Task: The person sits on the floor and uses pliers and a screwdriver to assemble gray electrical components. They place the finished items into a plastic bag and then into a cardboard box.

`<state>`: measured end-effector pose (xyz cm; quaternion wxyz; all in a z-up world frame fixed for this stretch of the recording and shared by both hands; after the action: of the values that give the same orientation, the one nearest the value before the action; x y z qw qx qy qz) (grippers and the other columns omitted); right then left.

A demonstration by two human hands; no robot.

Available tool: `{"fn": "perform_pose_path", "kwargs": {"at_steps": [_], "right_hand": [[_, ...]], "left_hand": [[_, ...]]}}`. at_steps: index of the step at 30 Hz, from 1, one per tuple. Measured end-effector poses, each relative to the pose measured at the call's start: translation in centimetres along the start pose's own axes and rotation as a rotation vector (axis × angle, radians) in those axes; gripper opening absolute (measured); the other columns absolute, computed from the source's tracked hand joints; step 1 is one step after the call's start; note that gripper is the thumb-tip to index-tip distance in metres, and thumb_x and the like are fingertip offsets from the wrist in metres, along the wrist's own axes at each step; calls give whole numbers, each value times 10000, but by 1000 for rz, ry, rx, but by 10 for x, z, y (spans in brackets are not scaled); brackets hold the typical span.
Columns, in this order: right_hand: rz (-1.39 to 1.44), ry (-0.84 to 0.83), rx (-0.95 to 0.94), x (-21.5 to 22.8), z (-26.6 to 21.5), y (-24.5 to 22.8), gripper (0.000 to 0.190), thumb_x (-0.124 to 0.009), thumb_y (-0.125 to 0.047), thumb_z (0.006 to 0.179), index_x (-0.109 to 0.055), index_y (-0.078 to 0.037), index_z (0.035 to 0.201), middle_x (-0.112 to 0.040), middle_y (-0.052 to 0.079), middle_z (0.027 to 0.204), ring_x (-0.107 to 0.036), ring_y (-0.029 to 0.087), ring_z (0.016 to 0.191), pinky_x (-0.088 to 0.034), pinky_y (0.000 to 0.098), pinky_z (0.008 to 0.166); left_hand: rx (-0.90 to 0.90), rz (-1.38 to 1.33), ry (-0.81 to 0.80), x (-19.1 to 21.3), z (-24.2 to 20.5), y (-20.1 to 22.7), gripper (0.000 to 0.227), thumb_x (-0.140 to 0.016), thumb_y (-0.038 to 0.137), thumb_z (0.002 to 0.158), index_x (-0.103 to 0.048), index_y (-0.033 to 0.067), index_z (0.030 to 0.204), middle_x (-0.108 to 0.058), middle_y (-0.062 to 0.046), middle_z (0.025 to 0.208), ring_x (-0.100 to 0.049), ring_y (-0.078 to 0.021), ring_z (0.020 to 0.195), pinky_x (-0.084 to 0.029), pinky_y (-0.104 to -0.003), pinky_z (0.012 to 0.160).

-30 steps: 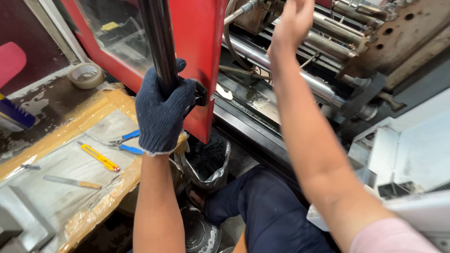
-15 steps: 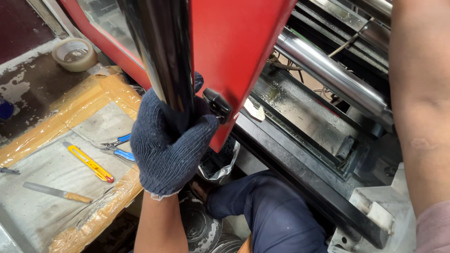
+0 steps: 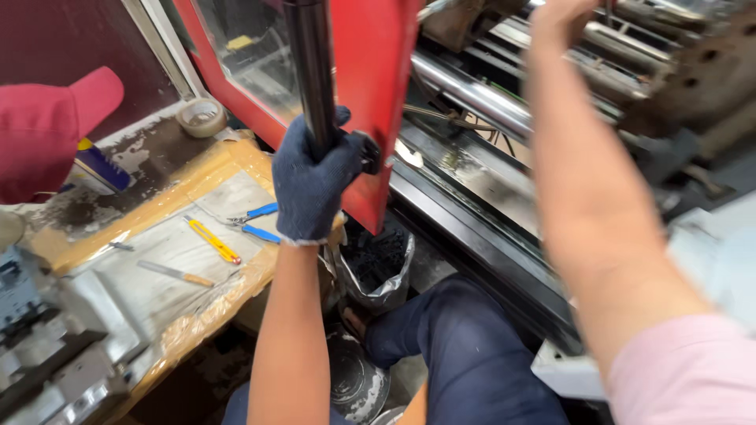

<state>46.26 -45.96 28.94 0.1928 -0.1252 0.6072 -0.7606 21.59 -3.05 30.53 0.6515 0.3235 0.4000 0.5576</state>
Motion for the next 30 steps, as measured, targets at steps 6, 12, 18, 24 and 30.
{"fn": "perform_pose_path", "kwargs": {"at_steps": [6,12,18,24,30], "right_hand": [[434,-233,315,139,-238,-33,299,-545,-286,1156,-464,-94,942,-382,-15,798,-367,120,723,-359,325,684],[366,-853,503,316,-376,-2,237,-536,47,990,-613,13,1211,-652,56,1097,-594,134,976,-493,292,883],[-20,-1115,376,381,-412,58,200,-632,17,881,-634,-2,1080,-592,68,944,-568,168,826,-485,297,767],[-137,-1218,490,373,-435,83,138,-674,-71,914,-632,4,1021,-610,118,942,-556,298,890,-459,358,797],[-178,-1289,480,371,-444,119,161,-674,-72,879,-678,-16,1031,-710,140,1029,-638,322,970,-472,406,883]], "left_hand": [[26,-134,-4,-7,-1,8,231,-730,43,907,-693,-4,1129,-689,-17,854,-628,-67,699,-518,-217,632],[33,-115,19,-32,-31,10,214,-721,20,914,-694,-10,1124,-686,-41,860,-636,-87,704,-537,-239,652],[19,-296,-140,-81,-89,11,341,-724,10,922,-645,13,1254,-745,-83,972,-719,-133,836,-617,-292,771],[-46,-66,-343,-118,-147,43,584,-817,208,915,-587,98,1440,-744,-33,1173,-724,-116,1102,-611,-301,1028],[148,-68,-620,-145,-181,77,650,-808,264,899,-570,128,1489,-764,-45,1193,-758,-124,1038,-628,-308,1012]]}}
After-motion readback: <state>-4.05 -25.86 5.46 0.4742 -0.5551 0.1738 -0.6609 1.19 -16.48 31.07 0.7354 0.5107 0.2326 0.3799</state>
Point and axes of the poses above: each hand's wrist, its own z-axis towards the middle knuckle, its own x-axis out of the back of the hand, y = z × x, the point moved 4 cm from there along z, towards the middle knuckle
